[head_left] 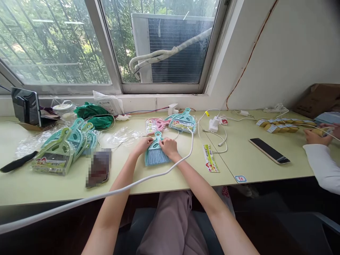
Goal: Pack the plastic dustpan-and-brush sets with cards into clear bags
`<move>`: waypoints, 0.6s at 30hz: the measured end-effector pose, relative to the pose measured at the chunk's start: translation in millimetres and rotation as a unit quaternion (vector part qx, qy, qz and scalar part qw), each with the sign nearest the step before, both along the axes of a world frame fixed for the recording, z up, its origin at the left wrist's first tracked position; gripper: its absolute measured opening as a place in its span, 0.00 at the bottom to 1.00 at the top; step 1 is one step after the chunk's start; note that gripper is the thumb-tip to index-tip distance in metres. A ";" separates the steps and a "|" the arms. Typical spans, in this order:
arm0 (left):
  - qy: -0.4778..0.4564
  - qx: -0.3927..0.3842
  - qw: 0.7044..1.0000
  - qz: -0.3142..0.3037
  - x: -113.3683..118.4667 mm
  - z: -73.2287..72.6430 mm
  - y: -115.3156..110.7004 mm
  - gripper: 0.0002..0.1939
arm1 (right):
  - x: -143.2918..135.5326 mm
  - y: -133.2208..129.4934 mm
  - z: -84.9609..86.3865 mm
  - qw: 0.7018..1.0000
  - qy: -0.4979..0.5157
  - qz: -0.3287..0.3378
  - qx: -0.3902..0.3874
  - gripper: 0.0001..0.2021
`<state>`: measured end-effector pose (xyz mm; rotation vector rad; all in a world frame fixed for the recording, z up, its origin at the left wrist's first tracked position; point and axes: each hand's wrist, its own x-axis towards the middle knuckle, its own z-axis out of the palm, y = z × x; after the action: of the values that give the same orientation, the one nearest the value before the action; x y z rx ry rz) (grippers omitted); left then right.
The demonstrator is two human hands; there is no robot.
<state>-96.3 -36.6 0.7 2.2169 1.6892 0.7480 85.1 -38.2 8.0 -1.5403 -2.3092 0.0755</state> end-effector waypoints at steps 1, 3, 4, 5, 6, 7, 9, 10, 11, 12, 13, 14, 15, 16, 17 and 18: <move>0.005 0.004 1.000 0.011 0.3 0.2 -0.1 0.12 | 1.2 1.7 -1.2 1.000 0.012 -0.006 -0.001 0.25; 0.016 0.009 0.999 0.032 1.8 -0.1 0.5 0.13 | 3.3 4.9 -2.5 0.999 0.033 -0.025 -0.006 0.24; 0.019 0.010 0.999 0.039 3.1 -0.4 0.9 0.13 | 4.4 6.2 -2.5 0.999 0.040 -0.035 -0.009 0.23; 0.020 0.009 0.999 0.042 4.8 -0.6 1.2 0.13 | 5.5 7.3 -2.3 0.998 0.045 -0.044 -0.012 0.23; 0.019 0.007 0.999 0.043 6.7 -0.6 1.3 0.14 | 6.6 8.1 -1.8 0.997 0.049 -0.051 -0.015 0.22; 0.018 0.007 0.999 0.045 8.9 -0.2 1.0 0.14 | 7.8 8.6 -1.3 0.997 0.053 -0.056 -0.017 0.22; 0.018 0.004 0.999 0.051 13.2 1.8 -0.8 0.14 | 10.2 9.4 -0.2 0.996 0.062 -0.060 -0.022 0.21; 0.022 0.000 0.998 0.055 15.1 3.4 -2.1 0.15 | 11.4 9.7 0.2 0.996 0.067 -0.062 -0.025 0.20; 0.025 -0.004 0.998 0.059 16.8 5.1 -3.6 0.15 | 12.5 10.1 0.4 0.995 0.070 -0.064 -0.029 0.20; 0.029 -0.009 0.997 0.064 18.3 7.0 -5.1 0.15 | 13.5 10.5 0.6 0.995 0.072 -0.066 -0.033 0.20; 0.033 -0.015 0.997 0.067 19.5 8.7 -6.5 0.14 | 14.5 11.1 0.8 0.994 0.073 -0.069 -0.036 0.20; 0.036 -0.019 0.997 0.069 20.7 10.2 -7.9 0.14 | 15.3 11.7 1.0 0.994 0.074 -0.070 -0.038 0.20; 0.038 -0.023 0.996 0.071 21.8 11.4 -9.2 0.14 | 16.1 12.3 1.2 0.994 0.076 -0.071 -0.040 0.20; 0.041 -0.026 0.996 0.072 23.1 12.2 -10.2 0.14 | 16.7 12.8 1.5 0.993 0.080 -0.070 -0.042 0.20; 0.042 -0.028 0.996 0.073 24.5 12.6 -11.1 0.13 | 17.2 13.4 1.9 0.993 0.087 -0.069 -0.044 0.20; 0.045 -0.030 0.996 0.075 26.1 12.6 -11.8 0.13 | 17.7 13.8 2.3 0.992 0.096 -0.067 -0.046 0.20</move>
<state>-70.2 -48.4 13.3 2.1321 1.9134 0.6307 102.7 -24.4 10.3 -1.6503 -2.0738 0.2858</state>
